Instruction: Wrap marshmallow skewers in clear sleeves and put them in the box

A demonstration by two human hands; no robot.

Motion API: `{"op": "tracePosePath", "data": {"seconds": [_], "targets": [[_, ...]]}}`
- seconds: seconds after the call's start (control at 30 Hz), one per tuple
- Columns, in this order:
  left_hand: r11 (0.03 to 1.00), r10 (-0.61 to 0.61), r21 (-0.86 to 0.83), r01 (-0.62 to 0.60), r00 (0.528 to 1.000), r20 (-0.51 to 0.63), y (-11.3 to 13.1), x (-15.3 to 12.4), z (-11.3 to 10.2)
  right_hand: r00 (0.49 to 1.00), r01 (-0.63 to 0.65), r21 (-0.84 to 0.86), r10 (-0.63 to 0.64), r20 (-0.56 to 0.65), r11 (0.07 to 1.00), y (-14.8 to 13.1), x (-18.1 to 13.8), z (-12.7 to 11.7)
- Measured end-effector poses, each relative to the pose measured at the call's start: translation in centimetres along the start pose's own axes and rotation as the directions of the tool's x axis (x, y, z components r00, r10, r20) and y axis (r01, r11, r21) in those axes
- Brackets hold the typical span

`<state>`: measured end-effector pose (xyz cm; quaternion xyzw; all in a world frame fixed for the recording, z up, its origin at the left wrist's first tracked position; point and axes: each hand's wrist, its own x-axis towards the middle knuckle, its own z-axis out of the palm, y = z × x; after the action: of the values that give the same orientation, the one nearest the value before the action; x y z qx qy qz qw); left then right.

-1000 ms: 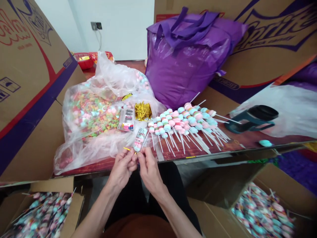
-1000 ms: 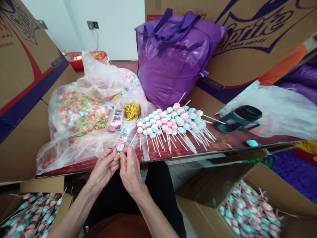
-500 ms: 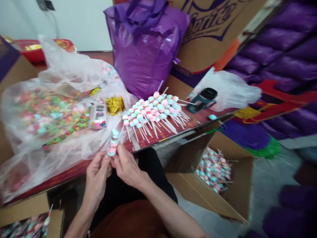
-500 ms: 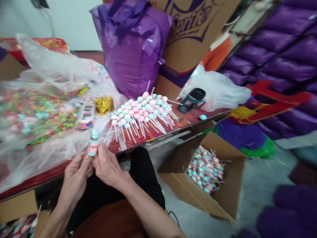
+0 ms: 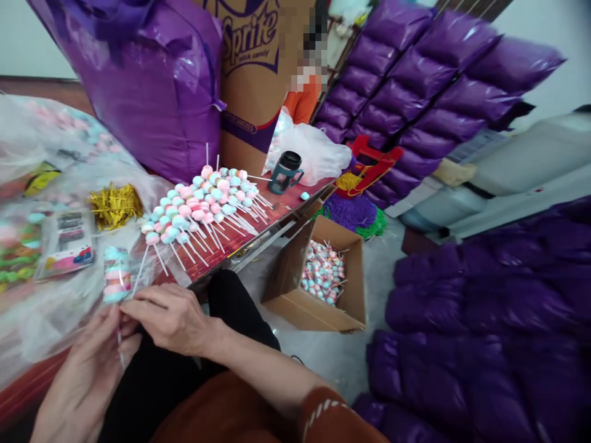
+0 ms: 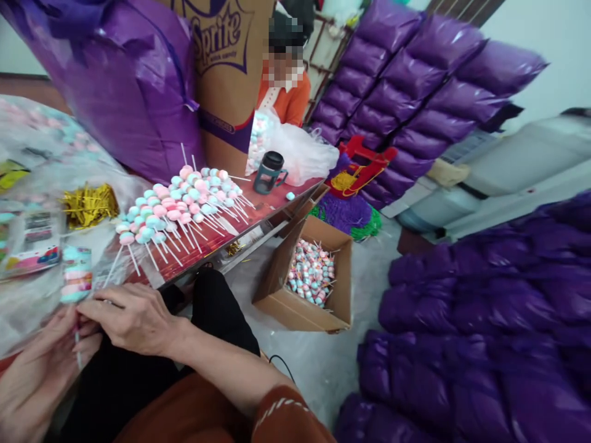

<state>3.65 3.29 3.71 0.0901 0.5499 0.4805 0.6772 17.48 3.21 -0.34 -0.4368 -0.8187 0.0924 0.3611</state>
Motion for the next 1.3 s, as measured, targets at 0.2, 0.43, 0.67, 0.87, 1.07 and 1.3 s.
{"op": "tracePosePath", "data": {"seconds": [0.2,0.43,0.67,0.87,1.07,1.3], "targets": [[1.000,-0.013,0.001,0.013,0.998,0.054,-1.0,-1.1,1.0,0.996,0.068,-0.093,-0.074,-0.054,0.993,0.1,0.1,-1.3],[1.000,0.005,-0.013,-0.001,0.957,0.290,-2.3,-0.1,1.4,0.938,-0.208,0.304,0.277,-0.206,0.930,-1.5,-0.7,-1.9],[0.874,0.264,0.303,-0.379,0.896,0.358,-3.0,-2.6,1.3,0.869,-0.294,0.561,0.461,-0.180,0.773,-2.4,-2.3,-5.7],[0.828,0.240,0.371,-0.421,0.864,0.443,-4.3,-2.4,2.7,0.811,-0.400,0.622,0.576,-0.101,0.673,-2.9,-4.0,-6.2],[0.709,0.317,0.407,-0.576,0.776,0.546,-4.7,-1.4,5.7,0.599,-0.568,0.705,0.801,0.002,0.423,-0.9,-8.2,-6.2],[0.257,0.669,0.602,-0.756,0.588,0.454,1.8,3.6,2.6,-0.092,-0.289,0.945,0.978,-0.185,0.152,9.6,-13.9,-11.6]]}}
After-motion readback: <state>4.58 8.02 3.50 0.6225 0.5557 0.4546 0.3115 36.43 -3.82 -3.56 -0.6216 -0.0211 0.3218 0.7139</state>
